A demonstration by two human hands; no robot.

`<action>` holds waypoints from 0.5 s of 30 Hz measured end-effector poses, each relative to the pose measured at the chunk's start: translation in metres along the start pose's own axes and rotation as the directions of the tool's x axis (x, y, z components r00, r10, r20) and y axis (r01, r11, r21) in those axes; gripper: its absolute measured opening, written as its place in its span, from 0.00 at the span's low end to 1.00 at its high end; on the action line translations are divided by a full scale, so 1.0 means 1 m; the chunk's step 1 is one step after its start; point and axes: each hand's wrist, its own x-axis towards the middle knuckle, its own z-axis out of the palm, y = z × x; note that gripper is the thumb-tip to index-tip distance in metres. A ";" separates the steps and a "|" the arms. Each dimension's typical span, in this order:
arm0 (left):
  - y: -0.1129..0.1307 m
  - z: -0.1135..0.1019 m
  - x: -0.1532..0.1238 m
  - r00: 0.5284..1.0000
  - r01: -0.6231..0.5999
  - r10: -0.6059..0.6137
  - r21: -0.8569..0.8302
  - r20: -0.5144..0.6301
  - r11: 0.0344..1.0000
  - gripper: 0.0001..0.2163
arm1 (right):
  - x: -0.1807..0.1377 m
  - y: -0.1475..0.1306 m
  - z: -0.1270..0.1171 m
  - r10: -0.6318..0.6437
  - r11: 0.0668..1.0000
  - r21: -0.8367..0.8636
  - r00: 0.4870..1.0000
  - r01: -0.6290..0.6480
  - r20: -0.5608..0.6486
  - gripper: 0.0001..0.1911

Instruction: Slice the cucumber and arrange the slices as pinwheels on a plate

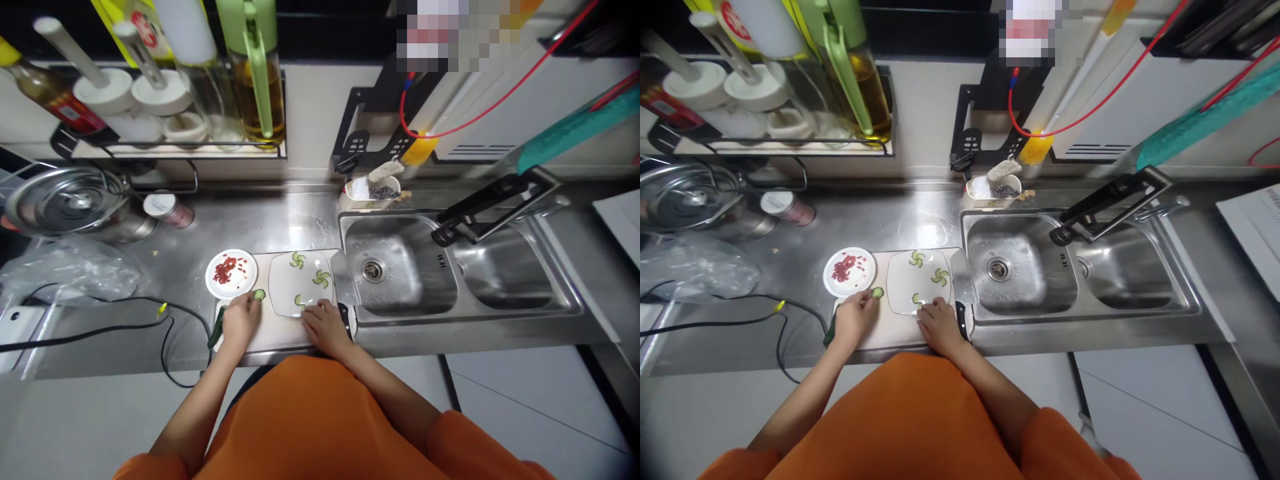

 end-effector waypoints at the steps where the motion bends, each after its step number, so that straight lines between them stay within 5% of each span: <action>1: -0.002 0.001 0.000 1.000 0.011 -0.011 0.018 0.005 1.000 0.13 | 0.000 0.000 0.000 -0.002 1.000 -0.002 1.000 0.002 0.003 0.12; 15: 0.004 0.007 -0.003 0.992 0.123 -0.126 0.095 0.023 0.988 0.15 | 0.002 -0.001 -0.002 0.000 1.000 -0.025 1.000 0.001 0.011 0.11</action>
